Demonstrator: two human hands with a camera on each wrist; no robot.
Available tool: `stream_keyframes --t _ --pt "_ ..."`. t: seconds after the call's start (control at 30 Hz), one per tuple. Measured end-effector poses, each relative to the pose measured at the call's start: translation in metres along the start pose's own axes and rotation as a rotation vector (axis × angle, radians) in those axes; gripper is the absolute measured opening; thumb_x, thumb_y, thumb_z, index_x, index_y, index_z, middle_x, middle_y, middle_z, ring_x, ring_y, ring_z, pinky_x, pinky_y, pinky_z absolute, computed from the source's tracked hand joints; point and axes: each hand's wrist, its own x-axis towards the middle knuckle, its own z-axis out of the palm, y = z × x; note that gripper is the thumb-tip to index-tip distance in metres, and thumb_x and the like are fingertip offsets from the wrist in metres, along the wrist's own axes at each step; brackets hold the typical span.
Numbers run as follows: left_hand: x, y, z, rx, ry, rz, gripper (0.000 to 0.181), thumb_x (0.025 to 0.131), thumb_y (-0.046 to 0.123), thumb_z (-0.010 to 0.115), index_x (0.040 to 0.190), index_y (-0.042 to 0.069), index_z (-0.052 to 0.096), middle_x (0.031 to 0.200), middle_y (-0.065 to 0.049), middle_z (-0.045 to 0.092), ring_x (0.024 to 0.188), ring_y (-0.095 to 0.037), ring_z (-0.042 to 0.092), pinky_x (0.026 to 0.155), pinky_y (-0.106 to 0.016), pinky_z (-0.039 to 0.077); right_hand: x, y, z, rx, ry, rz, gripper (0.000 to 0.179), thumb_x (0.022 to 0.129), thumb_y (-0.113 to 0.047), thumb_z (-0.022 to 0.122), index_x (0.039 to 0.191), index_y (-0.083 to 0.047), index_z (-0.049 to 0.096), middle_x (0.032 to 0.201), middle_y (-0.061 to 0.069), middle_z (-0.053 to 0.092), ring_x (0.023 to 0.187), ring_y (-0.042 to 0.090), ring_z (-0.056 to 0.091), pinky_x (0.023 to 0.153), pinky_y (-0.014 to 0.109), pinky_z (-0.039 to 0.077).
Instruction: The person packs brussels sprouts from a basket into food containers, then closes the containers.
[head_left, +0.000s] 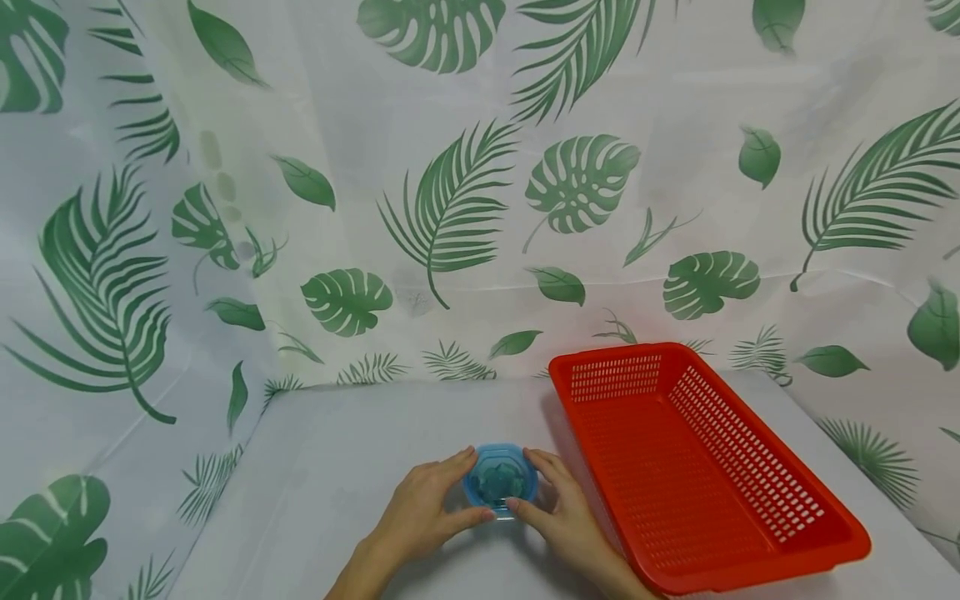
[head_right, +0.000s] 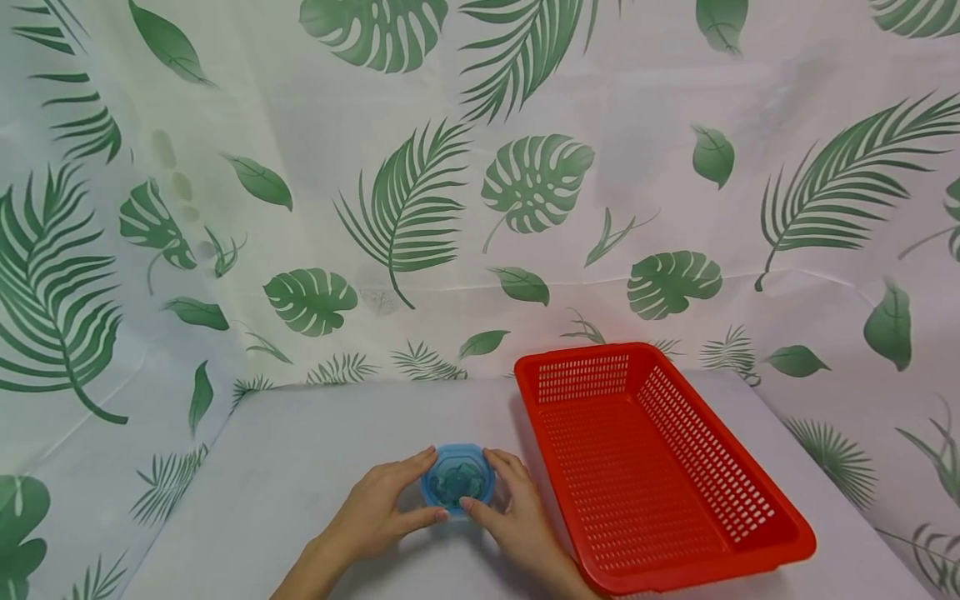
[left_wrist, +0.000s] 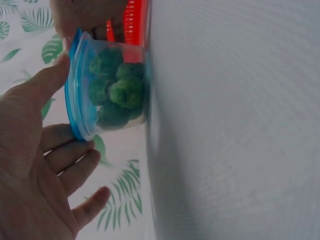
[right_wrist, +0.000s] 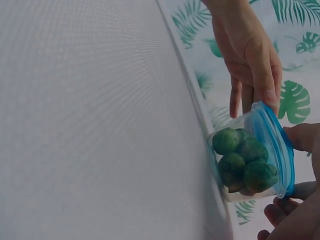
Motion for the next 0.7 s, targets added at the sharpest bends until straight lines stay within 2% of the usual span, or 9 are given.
stream_keyframes --t 0.13,0.3,0.5,0.7 --pt "0.0011 0.0005 -0.0006 -0.004 -0.01 -0.007 0.084 0.09 0.069 0.067 0.15 0.011 0.057 0.154 -0.004 0.054 0.133 -0.029 0.061 0.106 -0.053 0.05 0.0009 0.0025 -0.0012 0.039 0.015 -0.013 0.074 0.084 -0.022 0.088 0.148 -0.004 0.056 0.151 0.011 0.053 0.146 0.039 0.041 0.116 0.079 0.014" --pt "0.0016 0.0017 -0.0009 0.01 -0.01 -0.003 0.084 0.089 0.069 0.068 0.149 0.012 0.058 0.154 -0.004 0.055 0.134 -0.026 0.061 0.107 -0.052 0.049 -0.0001 0.002 -0.0015 0.034 0.021 -0.029 0.074 0.083 -0.023 0.089 0.148 -0.005 0.057 0.15 0.01 0.054 0.145 0.038 0.042 0.116 0.078 0.014" --pt "0.0008 0.0011 -0.0016 0.062 -0.014 0.012 0.087 0.089 0.077 0.06 0.149 0.014 0.059 0.153 -0.001 0.055 0.137 -0.018 0.059 0.109 -0.052 0.047 -0.0007 0.0065 0.0018 -0.009 0.048 -0.074 0.074 0.082 -0.022 0.091 0.146 -0.005 0.058 0.149 0.009 0.056 0.142 0.037 0.046 0.115 0.078 0.02" --pt "0.0025 0.0009 -0.0042 0.067 -0.027 0.01 0.084 0.089 0.072 0.066 0.15 0.014 0.058 0.153 -0.001 0.056 0.136 -0.018 0.06 0.11 -0.053 0.046 0.0003 0.0095 0.0038 -0.08 0.068 -0.12 0.074 0.083 -0.026 0.09 0.145 -0.004 0.058 0.147 0.009 0.057 0.139 0.036 0.05 0.113 0.075 0.029"
